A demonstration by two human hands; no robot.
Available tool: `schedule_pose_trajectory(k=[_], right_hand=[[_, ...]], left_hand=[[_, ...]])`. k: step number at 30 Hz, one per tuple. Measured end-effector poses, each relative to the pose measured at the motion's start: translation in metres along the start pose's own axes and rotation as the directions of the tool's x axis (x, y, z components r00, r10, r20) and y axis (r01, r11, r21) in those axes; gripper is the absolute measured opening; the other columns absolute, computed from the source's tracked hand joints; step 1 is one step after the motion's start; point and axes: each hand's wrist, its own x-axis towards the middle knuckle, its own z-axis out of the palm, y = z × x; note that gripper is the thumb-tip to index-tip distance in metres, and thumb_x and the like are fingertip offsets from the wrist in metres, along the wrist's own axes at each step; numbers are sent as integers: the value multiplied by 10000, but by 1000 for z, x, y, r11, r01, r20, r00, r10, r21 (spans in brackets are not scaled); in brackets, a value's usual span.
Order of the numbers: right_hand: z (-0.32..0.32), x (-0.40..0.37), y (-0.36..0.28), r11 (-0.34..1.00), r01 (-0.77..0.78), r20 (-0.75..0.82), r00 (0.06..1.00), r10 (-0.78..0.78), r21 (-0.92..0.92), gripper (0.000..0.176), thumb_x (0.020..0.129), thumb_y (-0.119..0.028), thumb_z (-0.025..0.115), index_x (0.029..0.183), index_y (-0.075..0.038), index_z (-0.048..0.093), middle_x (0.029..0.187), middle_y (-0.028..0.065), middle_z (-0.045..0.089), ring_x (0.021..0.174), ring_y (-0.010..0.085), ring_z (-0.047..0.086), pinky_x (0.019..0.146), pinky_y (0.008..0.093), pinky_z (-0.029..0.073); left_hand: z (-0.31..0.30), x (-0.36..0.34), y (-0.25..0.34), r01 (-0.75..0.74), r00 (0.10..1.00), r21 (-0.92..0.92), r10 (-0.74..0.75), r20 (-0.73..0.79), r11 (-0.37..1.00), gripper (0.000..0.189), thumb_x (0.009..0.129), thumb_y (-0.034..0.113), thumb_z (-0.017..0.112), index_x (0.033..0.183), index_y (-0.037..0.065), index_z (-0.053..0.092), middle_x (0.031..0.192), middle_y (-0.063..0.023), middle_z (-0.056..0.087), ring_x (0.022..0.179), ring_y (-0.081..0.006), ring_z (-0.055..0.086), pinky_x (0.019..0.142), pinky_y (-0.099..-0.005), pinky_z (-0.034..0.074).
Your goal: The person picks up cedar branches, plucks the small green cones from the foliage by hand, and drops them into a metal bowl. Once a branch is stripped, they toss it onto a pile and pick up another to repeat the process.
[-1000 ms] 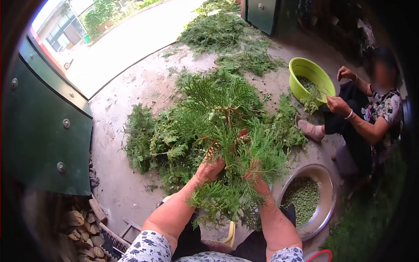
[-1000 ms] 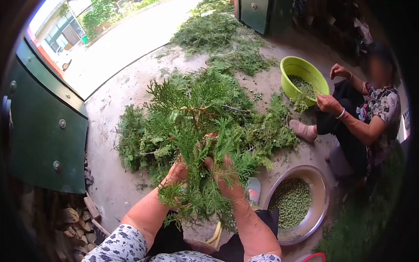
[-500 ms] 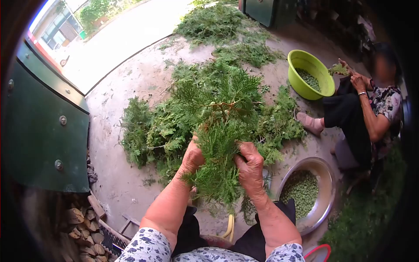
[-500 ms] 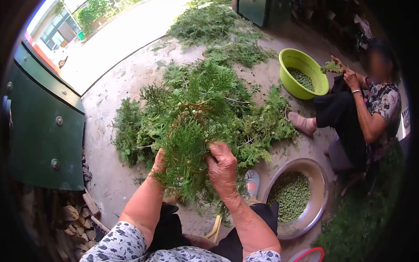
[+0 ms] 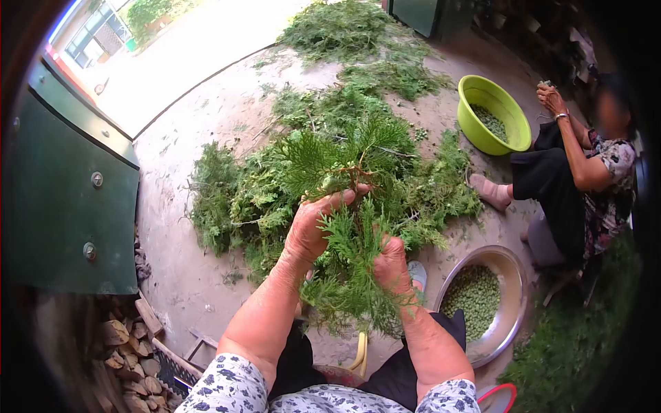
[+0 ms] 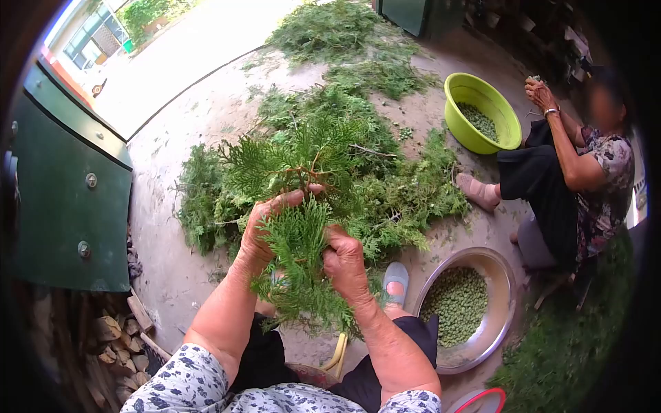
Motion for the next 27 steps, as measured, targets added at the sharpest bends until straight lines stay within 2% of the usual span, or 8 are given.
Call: schedule_pose_trajectory(k=[3,5,9,10,11,13,18,27], right_hand=[[-8,-8,27,925,-305,204,944,261,228,178,815,-16,537,966,-1,630,878,17,613,811,115,568,708,251,446],[-10,-32,116,11,-413,322,726,607,911,251,859,-132,551,1090,-40,591,892,-20,594,783,79,537,671,242,446],[-1,2,51,700,-394,239,919,313,595,366,866,-185,548,1215,-77,516,905,-18,587,755,69,538,637,249,454],[3,14,81,341,-460,342,871,352,820,319,868,-143,552,1172,-44,553,885,-15,591,739,54,538,613,235,448],[-14,8,103,345,-459,340,871,354,819,319,868,-143,552,1172,-44,553,885,-15,591,739,54,538,613,235,448],[-23,19,-6,978,-189,155,973,173,93,241,857,-86,566,1084,-9,597,851,-9,595,722,58,539,605,216,439],[-61,37,-32,988,-6,-434,898,73,155,143,865,-96,582,965,-5,629,774,16,622,642,61,556,540,188,422],[-41,19,-46,986,-81,-141,985,102,148,227,794,-70,674,994,25,624,888,22,639,769,65,550,674,208,444]], left_hand=[[-24,13,-17,-100,993,301,76,93,948,383,837,230,598,1142,0,566,1012,-85,625,903,-169,579,792,-315,462],[-6,6,-3,-21,998,-14,22,65,1000,336,831,209,614,1105,17,581,993,-75,626,928,-165,570,827,-320,442],[-9,8,-19,-17,999,41,19,-48,999,266,837,194,619,1039,21,599,941,-82,634,835,-176,597,719,-341,490],[-9,12,-24,20,997,-37,-23,-79,999,217,819,171,645,971,18,621,850,-79,642,733,-164,604,651,-340,505],[-7,12,-25,21,997,-41,-24,-77,999,217,819,171,645,971,18,621,850,-79,642,733,-164,604,651,-340,505],[0,8,-21,-94,975,93,111,-194,991,161,796,129,667,908,17,638,764,-66,640,660,-147,597,620,-310,504],[7,9,-22,-285,903,345,371,-215,894,113,794,95,661,860,3,647,759,-48,653,626,-96,579,574,-243,476],[13,8,-29,-304,885,578,450,-124,758,71,795,73,629,802,9,660,666,-14,639,606,-55,558,574,-220,458]])
